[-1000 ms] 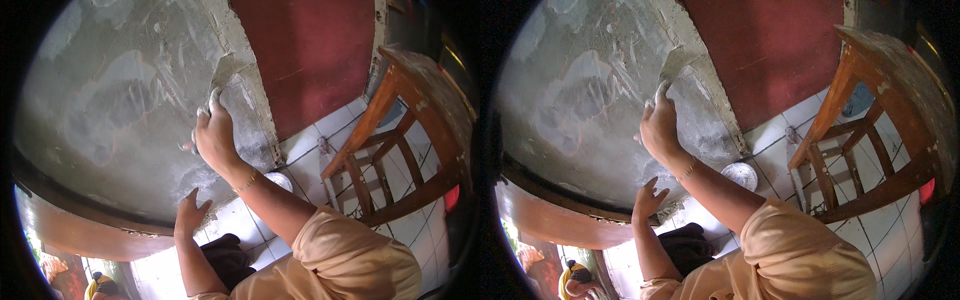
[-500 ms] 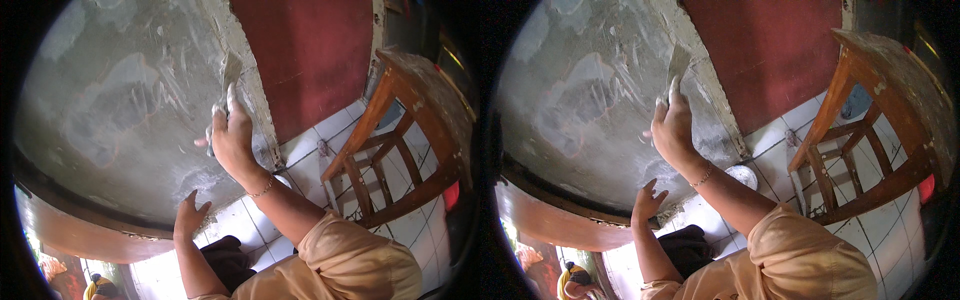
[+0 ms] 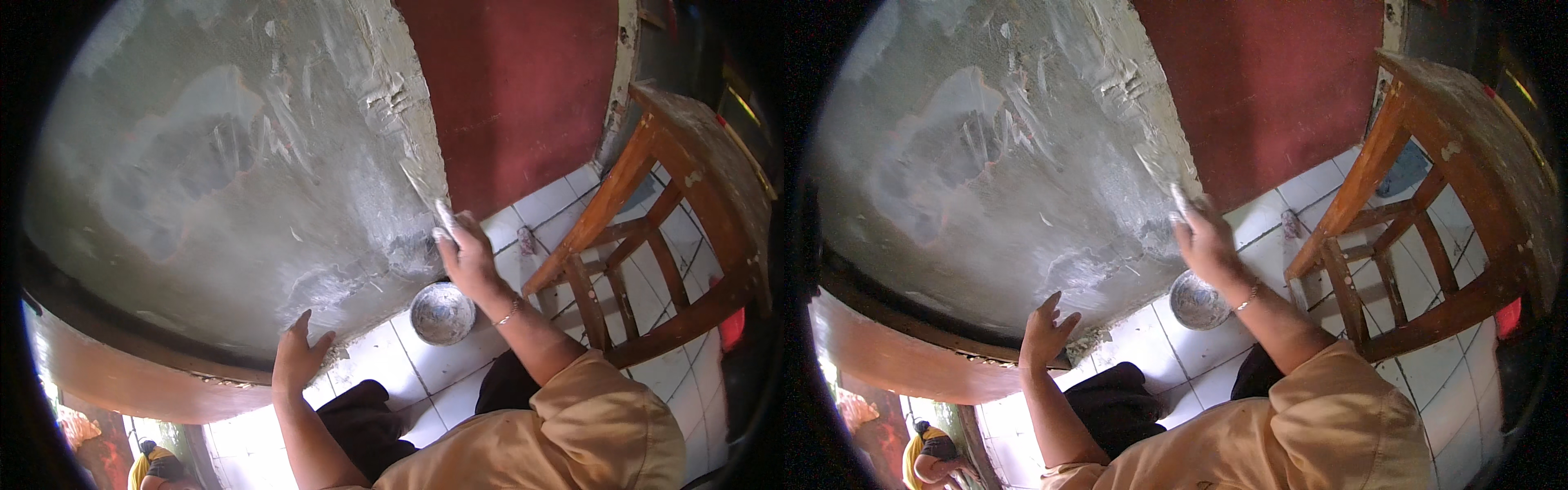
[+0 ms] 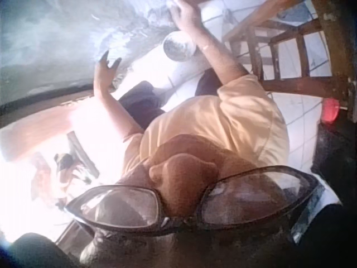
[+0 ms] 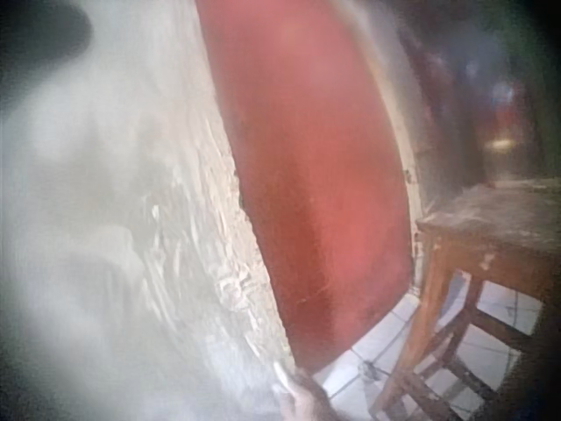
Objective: The person applies plaster to a section of a wall using a putty knife and smooths it out by hand and with the tool.
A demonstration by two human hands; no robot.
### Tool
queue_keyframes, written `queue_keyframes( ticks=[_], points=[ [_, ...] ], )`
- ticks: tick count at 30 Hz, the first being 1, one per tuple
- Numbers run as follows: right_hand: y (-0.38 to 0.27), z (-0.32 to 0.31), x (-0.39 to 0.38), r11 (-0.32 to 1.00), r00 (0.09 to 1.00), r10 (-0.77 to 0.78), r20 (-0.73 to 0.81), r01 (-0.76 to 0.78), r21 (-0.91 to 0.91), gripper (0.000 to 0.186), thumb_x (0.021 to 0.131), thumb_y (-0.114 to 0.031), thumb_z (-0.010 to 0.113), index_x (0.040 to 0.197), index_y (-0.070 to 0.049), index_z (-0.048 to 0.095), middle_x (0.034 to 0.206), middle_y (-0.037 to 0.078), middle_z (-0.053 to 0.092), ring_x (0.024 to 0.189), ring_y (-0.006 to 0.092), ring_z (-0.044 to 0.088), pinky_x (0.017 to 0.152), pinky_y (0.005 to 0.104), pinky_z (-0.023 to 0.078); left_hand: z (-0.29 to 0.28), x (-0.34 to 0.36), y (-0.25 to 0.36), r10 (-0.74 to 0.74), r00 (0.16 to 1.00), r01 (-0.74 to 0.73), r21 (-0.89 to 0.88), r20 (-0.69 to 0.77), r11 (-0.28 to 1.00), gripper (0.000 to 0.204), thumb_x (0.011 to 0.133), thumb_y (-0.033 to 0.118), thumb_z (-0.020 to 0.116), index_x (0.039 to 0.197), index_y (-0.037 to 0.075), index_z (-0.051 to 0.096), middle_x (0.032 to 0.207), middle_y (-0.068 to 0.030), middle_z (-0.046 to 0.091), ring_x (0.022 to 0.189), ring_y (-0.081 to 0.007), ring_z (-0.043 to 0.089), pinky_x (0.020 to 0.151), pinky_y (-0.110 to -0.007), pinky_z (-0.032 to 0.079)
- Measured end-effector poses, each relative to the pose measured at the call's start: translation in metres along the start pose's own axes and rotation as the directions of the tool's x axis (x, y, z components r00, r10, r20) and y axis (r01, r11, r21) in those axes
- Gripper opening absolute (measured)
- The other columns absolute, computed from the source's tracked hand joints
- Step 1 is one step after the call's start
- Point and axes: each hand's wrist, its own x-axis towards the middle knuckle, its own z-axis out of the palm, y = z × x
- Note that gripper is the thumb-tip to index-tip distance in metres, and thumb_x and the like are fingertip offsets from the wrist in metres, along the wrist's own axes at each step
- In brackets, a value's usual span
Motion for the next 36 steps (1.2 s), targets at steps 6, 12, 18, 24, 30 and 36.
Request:
queue_keyframes(
  ticks=[6, 12, 18, 24, 30, 36],
  points=[
    [0.069, -0.006, -0.032, 0.963, 0.986, 0.153, 0.072, -0.132, -0.234, 0.035, 0.084, -0.007, 0.059, 0.119, -0.005, 0.059, 0.085, 0.015, 0.051, 0.071, 0.0345, 0.058, 0.06, 0.0426, 0.048, 0.001, 0.003, -0.01, 0.022, 1.0, -0.022, 0.043, -0.002, 0.999, 0.063, 0.08, 0.025, 0.07, 0.128, -0.009, 0.047, 0.115, -0.0325, 0.057, 0.113, -0.0414, 0.055, 0.096, -0.042, 0.043],
    [0.059, 0.013, 0.07, 0.976, 0.997, -0.016, -0.071, 0.0, -0.218, 0.035, 0.084, -0.005, 0.056, 0.119, -0.006, 0.058, 0.081, 0.017, 0.051, 0.072, 0.0362, 0.055, 0.061, 0.0446, 0.046, 0.004, 0.013, -0.008, -0.026, 0.999, 0.025, 0.028, 0.036, 0.999, 0.063, 0.079, 0.024, 0.069, 0.127, -0.011, 0.047, 0.117, -0.0325, 0.056, 0.115, -0.041, 0.053, 0.098, -0.042, 0.042],
    [0.042, -0.018, 0.094, 0.962, 0.998, -0.008, 0.058, 0.024, -0.272, 0.034, 0.083, -0.006, 0.056, 0.117, -0.006, 0.058, 0.082, 0.017, 0.051, 0.07, 0.0367, 0.057, 0.06, 0.0461, 0.047, 0.005, 0.01, -0.013, -0.011, 1.0, 0.011, 0.021, 0.02, 1.0, 0.063, 0.079, 0.024, 0.069, 0.126, -0.011, 0.047, 0.117, -0.0326, 0.056, 0.115, -0.0413, 0.053, 0.098, -0.042, 0.042],
    [0.048, -0.018, 0.035, 0.952, 0.988, 0.065, 0.143, -0.018, -0.305, 0.035, 0.083, -0.008, 0.058, 0.118, -0.006, 0.058, 0.086, 0.016, 0.051, 0.069, 0.0352, 0.058, 0.058, 0.0434, 0.048, 0.01, 0.017, -0.004, 0.004, 0.998, -0.006, 0.026, 0.06, 1.0, 0.062, 0.079, 0.024, 0.069, 0.127, -0.01, 0.048, 0.119, -0.0314, 0.056, 0.115, -0.0416, 0.053, 0.098, -0.042, 0.042],
    [0.064, -0.007, 0.021, 0.952, 0.993, 0.037, 0.109, -0.002, -0.307, 0.038, 0.083, -0.008, 0.06, 0.12, -0.006, 0.057, 0.085, 0.016, 0.05, 0.067, 0.0347, 0.058, 0.056, 0.0433, 0.049, 0.01, 0.018, 0.006, 0.015, 0.997, -0.017, 0.023, 0.078, 1.0, 0.062, 0.079, 0.024, 0.07, 0.127, -0.01, 0.048, 0.121, -0.0312, 0.055, 0.117, -0.0414, 0.051, 0.099, -0.042, 0.041],
    [0.044, 0.006, 0.086, 0.951, 0.997, -0.083, 0.004, 0.08, -0.3, 0.044, 0.082, -0.007, 0.06, 0.126, -0.007, 0.054, 0.086, 0.017, 0.05, 0.068, 0.0362, 0.059, 0.055, 0.0439, 0.049, 0.014, 0.016, -0.001, 0.019, 0.999, -0.021, 0.032, 0.044, 0.999, 0.062, 0.079, 0.023, 0.07, 0.126, -0.011, 0.048, 0.121, -0.0315, 0.054, 0.117, -0.0414, 0.051, 0.099, -0.042, 0.041]
  ],
)
